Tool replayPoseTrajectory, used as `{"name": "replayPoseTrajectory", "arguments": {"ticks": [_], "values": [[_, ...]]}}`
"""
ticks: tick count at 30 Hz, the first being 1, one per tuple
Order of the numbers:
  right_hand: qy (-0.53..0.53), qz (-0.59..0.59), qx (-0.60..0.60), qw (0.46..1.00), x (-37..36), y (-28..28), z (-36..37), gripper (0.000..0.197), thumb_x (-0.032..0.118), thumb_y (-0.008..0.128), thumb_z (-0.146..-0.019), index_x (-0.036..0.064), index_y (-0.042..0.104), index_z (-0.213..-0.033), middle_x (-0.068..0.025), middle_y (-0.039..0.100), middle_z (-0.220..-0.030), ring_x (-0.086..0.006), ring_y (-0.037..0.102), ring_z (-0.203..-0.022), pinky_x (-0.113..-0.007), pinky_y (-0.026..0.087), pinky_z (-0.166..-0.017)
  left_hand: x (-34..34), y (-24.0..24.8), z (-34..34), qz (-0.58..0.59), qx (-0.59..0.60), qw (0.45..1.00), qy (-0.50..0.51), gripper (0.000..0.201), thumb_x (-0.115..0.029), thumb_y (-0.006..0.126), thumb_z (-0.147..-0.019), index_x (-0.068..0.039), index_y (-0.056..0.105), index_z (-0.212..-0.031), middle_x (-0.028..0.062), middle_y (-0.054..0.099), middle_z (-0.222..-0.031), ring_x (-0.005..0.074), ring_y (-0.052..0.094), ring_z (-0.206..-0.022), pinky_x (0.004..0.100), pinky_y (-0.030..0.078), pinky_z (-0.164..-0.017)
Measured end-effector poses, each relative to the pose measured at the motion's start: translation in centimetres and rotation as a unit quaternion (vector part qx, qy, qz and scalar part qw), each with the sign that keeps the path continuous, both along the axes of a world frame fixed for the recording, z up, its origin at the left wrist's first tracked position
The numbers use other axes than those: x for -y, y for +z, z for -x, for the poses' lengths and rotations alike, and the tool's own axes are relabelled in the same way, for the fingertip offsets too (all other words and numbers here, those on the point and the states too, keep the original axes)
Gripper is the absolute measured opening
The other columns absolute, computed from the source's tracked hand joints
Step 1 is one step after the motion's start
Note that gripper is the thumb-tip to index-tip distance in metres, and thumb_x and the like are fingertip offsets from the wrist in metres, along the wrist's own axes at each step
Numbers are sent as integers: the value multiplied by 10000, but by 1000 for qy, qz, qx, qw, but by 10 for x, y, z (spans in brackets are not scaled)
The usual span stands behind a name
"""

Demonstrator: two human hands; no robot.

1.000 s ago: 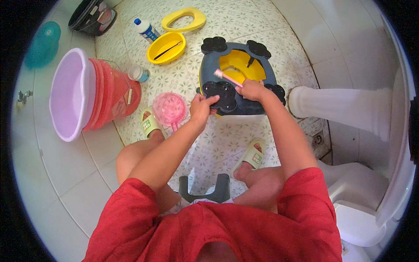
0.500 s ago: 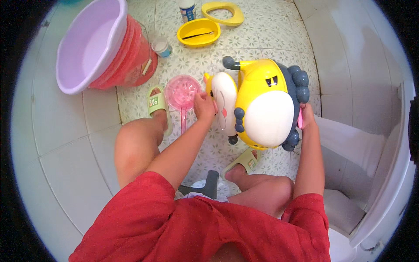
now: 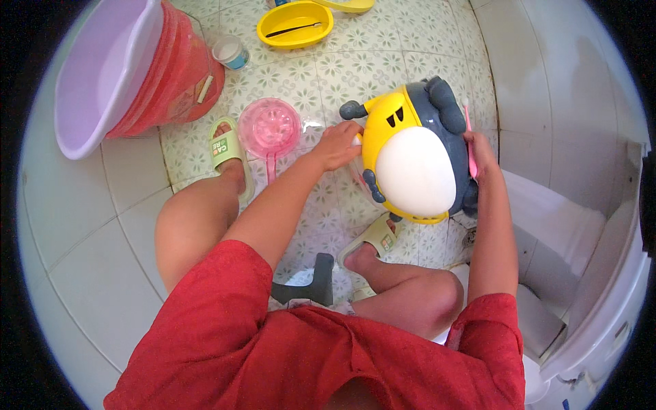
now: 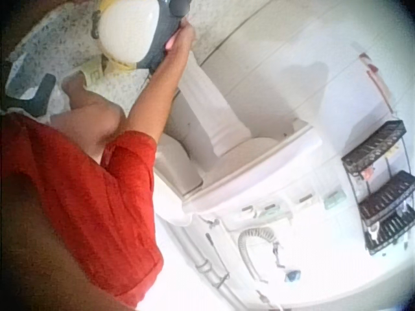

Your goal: The person cleans a plastic child's potty by scrubbing its surfaces with a toothbrush, pouring cleaning powder onto it, washing hands and tools in a basin under running water, and scrubbing the potty further with the toothbrush.

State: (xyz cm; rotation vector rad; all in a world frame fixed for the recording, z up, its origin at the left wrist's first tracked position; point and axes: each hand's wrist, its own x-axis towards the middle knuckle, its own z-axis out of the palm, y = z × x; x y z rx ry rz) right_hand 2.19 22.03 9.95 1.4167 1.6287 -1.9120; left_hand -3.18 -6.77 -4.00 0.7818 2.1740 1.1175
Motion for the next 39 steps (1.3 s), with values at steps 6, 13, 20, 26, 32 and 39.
{"name": "replayPoseTrajectory", "arguments": {"ticks": [6,13,20,26,32,39], "values": [[272,-387,71,878,13,3,50,532,422,598,-810,-109,623,-816,-234,648,-782,-343,638,-746,-412,447,-729,24,-19,-5,170,-1,976,-133,576,-330,717,-695,-85,539,-1185,169,502,-1182,331,484,-1120,416,392,-969],[384,-431,40,816,56,-15,72,496,430,534,-845,-50,661,-843,-267,640,-838,-414,624,-854,-459,474,-775,32,-36,-34,165,177,965,-104,523,-353,740,-717,-15,596,-1088,209,565,-1082,357,534,-1041,403,426,-912],[376,-458,8,805,93,-16,69,428,384,544,-841,-21,681,-851,-236,653,-817,-388,634,-823,-454,483,-768,47,-53,-73,148,115,982,-19,510,-303,705,-755,-53,550,-1172,185,563,-1138,352,519,-1097,411,405,-962],[149,-359,-174,905,88,-15,36,337,317,531,-848,21,690,-872,-172,649,-744,-329,630,-711,-401,469,-685,22,-24,-78,97,92,990,52,718,-185,778,-664,-38,404,-1258,177,542,-1195,366,504,-1127,418,400,-977],[62,-305,-220,925,106,23,-51,221,191,539,-875,14,668,-844,-79,618,-680,-161,582,-563,-313,446,-532,29,-11,-71,130,126,976,118,805,-153,796,-627,-17,332,-1270,200,545,-1213,373,525,-1125,413,424,-959],[-11,-105,-67,992,165,31,-111,165,91,520,-855,-2,586,-974,-70,580,-682,-110,493,-447,-250,398,-399,41,34,-63,226,80,963,124,643,-139,716,-693,-29,375,-1227,200,577,-1154,360,564,-1073,396,457,-899]]}}
